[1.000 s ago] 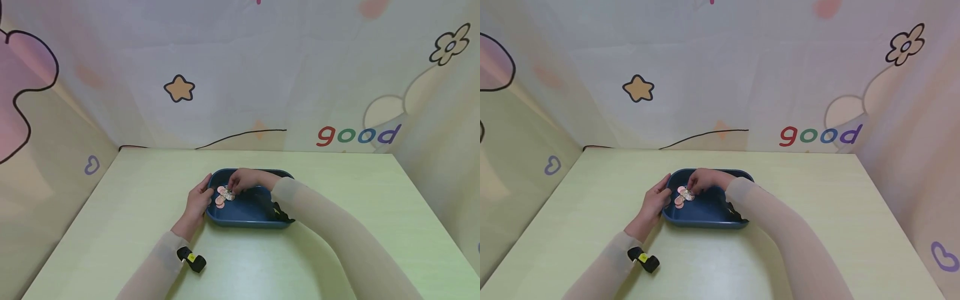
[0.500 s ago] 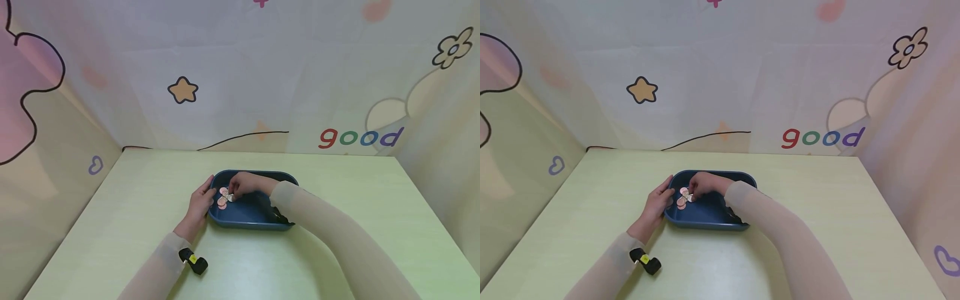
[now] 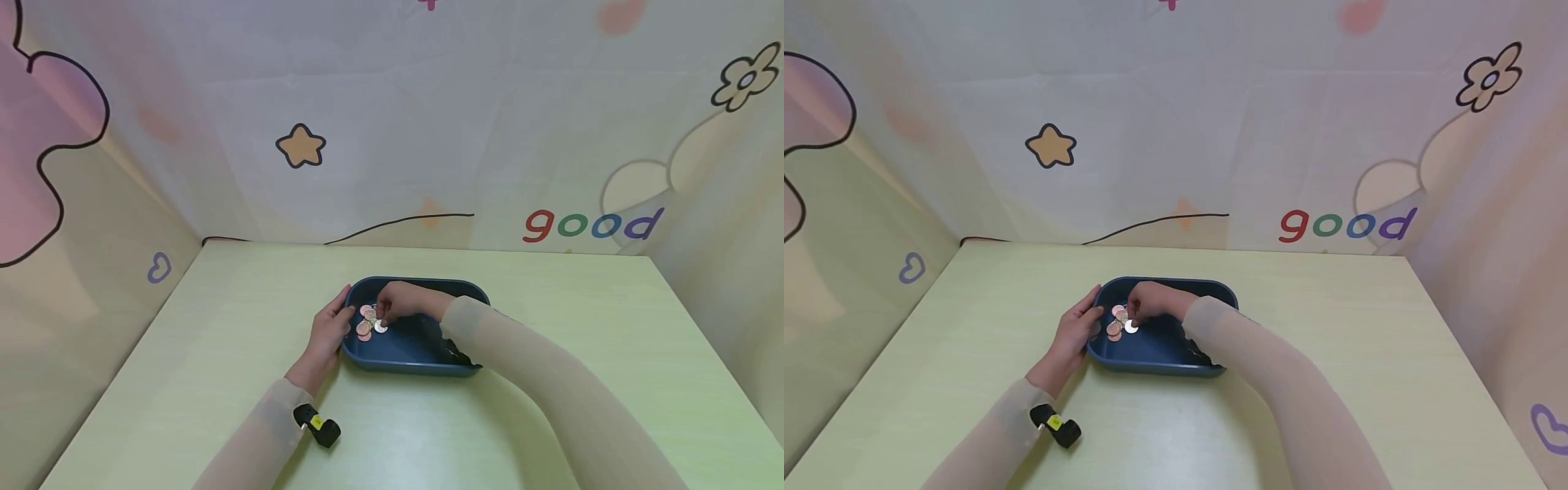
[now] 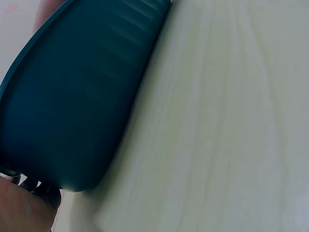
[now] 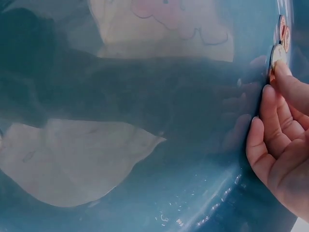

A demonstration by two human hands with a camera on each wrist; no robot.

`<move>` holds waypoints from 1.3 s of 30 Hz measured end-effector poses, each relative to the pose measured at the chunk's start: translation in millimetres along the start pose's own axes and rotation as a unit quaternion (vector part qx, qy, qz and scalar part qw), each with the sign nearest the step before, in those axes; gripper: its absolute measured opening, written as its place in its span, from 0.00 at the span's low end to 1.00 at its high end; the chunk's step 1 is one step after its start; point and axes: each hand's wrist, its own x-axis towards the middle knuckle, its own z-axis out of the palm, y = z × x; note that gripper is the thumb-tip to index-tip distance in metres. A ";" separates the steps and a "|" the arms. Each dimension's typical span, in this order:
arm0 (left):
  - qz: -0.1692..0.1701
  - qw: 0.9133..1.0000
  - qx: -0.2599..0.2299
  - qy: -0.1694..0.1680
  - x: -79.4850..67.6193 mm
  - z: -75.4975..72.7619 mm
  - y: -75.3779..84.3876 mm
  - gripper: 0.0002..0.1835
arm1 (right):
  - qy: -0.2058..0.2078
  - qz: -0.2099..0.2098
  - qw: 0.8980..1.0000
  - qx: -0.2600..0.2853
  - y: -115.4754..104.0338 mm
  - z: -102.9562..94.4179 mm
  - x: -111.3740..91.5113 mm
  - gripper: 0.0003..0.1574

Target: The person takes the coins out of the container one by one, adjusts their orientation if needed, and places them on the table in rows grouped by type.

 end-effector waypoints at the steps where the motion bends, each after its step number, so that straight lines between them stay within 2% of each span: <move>1: 0.000 1.000 -0.001 0.001 0.1 -0.1 0.0 0.29 | -0.002 -0.002 1.000 -0.004 0.0 -0.3 0.2 0.04; 8: -0.002 1.000 -0.006 0.001 0.3 0.3 0.5 0.29 | -0.017 -0.007 1.000 -0.010 1.5 -2.6 2.4 0.06; 17: -0.001 1.000 -0.010 -0.002 -1.1 0.9 1.5 0.30 | -0.050 0.018 0.999 0.009 -1.9 -12.0 -3.7 0.08; 21: 0.002 1.000 -0.010 -0.006 -1.7 1.1 2.5 0.30 | -0.043 0.022 0.999 0.022 -5.5 -19.3 -8.0 0.08; 30: 0.001 1.000 -0.008 -0.002 -1.3 -0.3 2.5 0.29 | -0.025 0.008 1.000 0.009 -14.2 -32.2 -17.1 0.09; 39: 0.004 1.000 -0.011 -0.002 -0.1 0.3 1.5 0.29 | 0.012 0.008 0.996 0.084 -19.2 -50.1 -42.3 0.08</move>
